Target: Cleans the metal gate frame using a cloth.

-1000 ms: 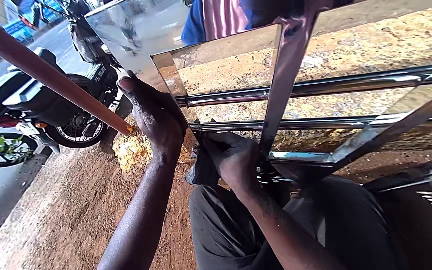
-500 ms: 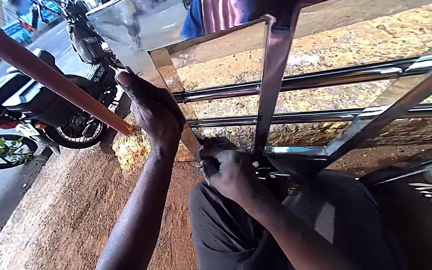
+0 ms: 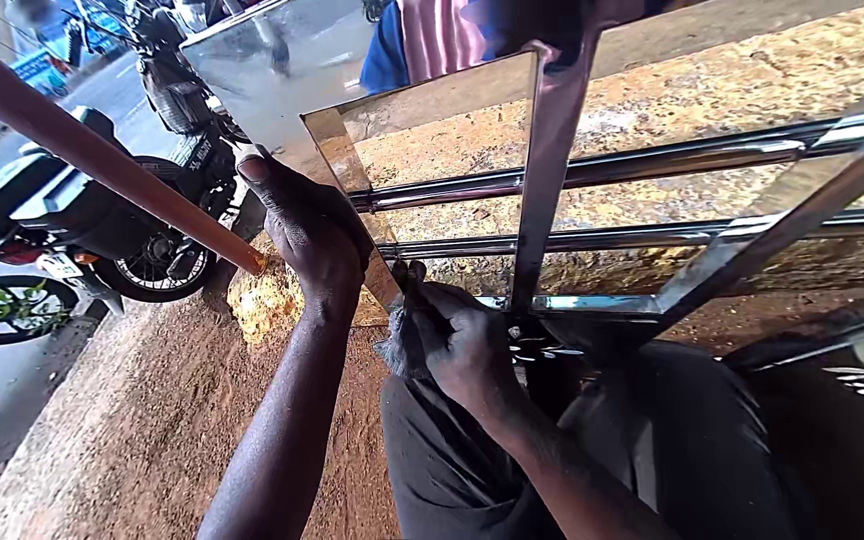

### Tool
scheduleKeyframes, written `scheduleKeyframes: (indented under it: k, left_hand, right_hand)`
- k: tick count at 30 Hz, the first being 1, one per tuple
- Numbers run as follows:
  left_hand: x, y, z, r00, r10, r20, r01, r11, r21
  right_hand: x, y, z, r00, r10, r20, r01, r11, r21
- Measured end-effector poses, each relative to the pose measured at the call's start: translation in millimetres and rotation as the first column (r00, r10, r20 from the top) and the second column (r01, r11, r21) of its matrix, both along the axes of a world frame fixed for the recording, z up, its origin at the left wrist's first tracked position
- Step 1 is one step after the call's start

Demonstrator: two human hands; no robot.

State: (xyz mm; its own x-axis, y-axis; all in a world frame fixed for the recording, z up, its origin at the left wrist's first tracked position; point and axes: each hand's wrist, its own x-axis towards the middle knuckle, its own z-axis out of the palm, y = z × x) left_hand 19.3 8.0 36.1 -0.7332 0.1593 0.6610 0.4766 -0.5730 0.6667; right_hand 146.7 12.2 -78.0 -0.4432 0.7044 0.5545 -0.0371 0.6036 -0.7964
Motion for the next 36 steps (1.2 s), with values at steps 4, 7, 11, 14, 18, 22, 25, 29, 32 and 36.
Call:
scheduleKeyframes:
  k: [4,7,11,14,18,22,25,29,32,36]
  left_hand:
    - [0.0,-1.5,-2.0,1.000,0.014,-0.026,-0.013,1.000,0.006]
    - [-0.3,-1.6,-1.9,0.999,-0.008,-0.031,0.009,1.000,0.015]
    - [-0.4,-1.6,-2.5,0.999,0.011,-0.048,-0.010,1.000,0.015]
    - [0.2,-0.3,-2.7,0.999,0.024,-0.041,-0.023,1.000,0.006]
    - [-1.1,0.4,-3.6,0.999,0.023,-0.026,-0.023,1.000,0.011]
    - [-2.7,0.1,-5.4,0.998,0.034,-0.053,-0.033,0.999,0.020]
    - [-1.7,0.2,-4.5,0.997,0.050,-0.058,-0.049,0.999,0.014]
    - [0.6,1.8,-1.6,0.999,0.047,-0.023,-0.046,0.999,0.026]
    - [0.4,0.4,-2.7,0.996,0.080,-0.027,-0.080,0.997,0.002]
    - [-2.1,1.2,-4.3,0.995,0.079,-0.067,-0.079,0.997,0.014]
  right_hand:
    - [-14.4,9.7,4.3,0.993,-0.011,-0.119,-0.010,0.985,-0.172]
    - [-20.0,11.3,12.2,0.984,0.037,-0.174,-0.099,0.925,-0.366]
    - [-21.6,6.5,15.8,0.978,0.062,-0.199,-0.145,0.885,-0.441]
    - [-27.2,-3.2,10.5,0.979,0.026,-0.204,-0.093,0.942,-0.322]
    - [-29.2,-4.5,11.2,0.980,0.021,-0.198,-0.079,0.952,-0.294]
    - [-28.0,-10.1,7.0,0.958,0.036,-0.286,-0.098,0.973,-0.208]
    - [-28.8,-9.4,-1.6,0.953,0.042,-0.301,-0.063,0.996,-0.059]
    - [-28.7,-7.3,-8.9,0.968,0.029,-0.249,-0.036,0.999,-0.025]
    - [-31.1,-10.4,-3.9,0.957,0.031,-0.289,-0.076,0.986,-0.146]
    - [-33.9,-11.8,3.9,0.981,-0.015,-0.194,-0.007,0.994,-0.110]
